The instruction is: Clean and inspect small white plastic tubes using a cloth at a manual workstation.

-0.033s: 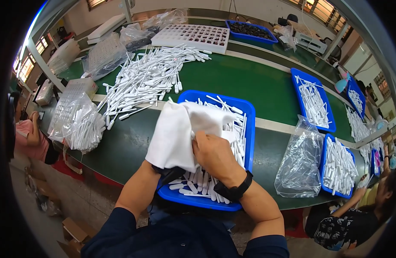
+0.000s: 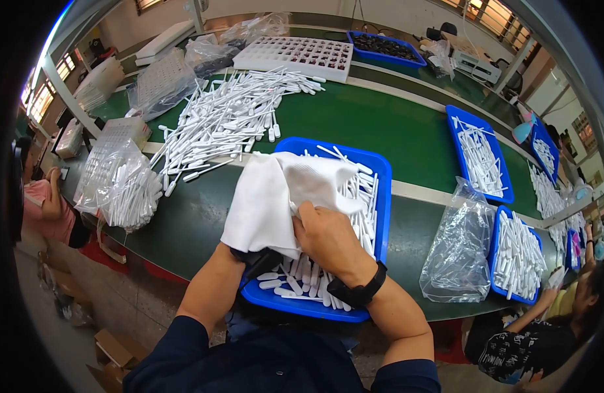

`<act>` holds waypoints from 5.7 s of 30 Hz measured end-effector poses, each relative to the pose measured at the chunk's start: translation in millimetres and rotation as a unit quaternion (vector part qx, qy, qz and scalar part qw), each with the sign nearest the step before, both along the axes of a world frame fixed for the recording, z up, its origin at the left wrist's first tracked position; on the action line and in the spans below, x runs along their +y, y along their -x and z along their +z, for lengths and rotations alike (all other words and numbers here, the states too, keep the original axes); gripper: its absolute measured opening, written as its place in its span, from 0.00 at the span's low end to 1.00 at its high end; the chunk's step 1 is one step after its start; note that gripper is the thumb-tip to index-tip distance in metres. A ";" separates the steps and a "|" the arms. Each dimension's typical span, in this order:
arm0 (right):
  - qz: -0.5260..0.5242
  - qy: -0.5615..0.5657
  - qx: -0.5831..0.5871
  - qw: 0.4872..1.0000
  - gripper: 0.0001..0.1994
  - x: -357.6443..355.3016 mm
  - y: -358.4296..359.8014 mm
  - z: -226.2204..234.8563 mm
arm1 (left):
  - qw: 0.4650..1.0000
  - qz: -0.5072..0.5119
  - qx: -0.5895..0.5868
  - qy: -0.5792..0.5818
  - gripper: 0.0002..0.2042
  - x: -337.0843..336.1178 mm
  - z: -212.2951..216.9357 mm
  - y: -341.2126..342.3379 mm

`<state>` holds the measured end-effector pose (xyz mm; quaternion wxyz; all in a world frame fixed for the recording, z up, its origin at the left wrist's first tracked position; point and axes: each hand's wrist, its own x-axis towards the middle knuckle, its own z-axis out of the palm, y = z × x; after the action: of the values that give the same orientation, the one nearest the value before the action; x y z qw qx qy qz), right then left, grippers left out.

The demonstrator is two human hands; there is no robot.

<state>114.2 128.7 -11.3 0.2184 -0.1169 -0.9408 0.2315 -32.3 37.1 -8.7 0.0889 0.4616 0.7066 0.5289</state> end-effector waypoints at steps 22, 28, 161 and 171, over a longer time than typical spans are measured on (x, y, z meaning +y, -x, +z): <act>-0.023 0.413 -0.005 0.910 0.10 14.5 2.4 0.6 | 0.981 -0.076 0.179 0.024 0.13 6.4 -29.5 3.6; -0.005 0.207 -0.046 0.977 0.09 4.6 -0.6 4.4 | 0.978 0.003 0.194 -0.073 0.18 -8.3 -23.1 3.3; 0.039 0.426 0.074 0.901 0.09 13.1 13.3 30.8 | 0.760 -0.243 -0.594 -0.103 0.19 -19.8 -5.2 -19.5; -0.014 0.448 0.017 0.894 0.08 16.5 4.7 6.7 | 0.708 -0.341 -0.611 -0.088 0.19 -15.6 -4.5 -21.4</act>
<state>109.4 145.2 -4.6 0.1625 -0.2114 -0.7319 0.6271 -10.9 21.5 -13.2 0.6351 0.2526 0.2423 0.6886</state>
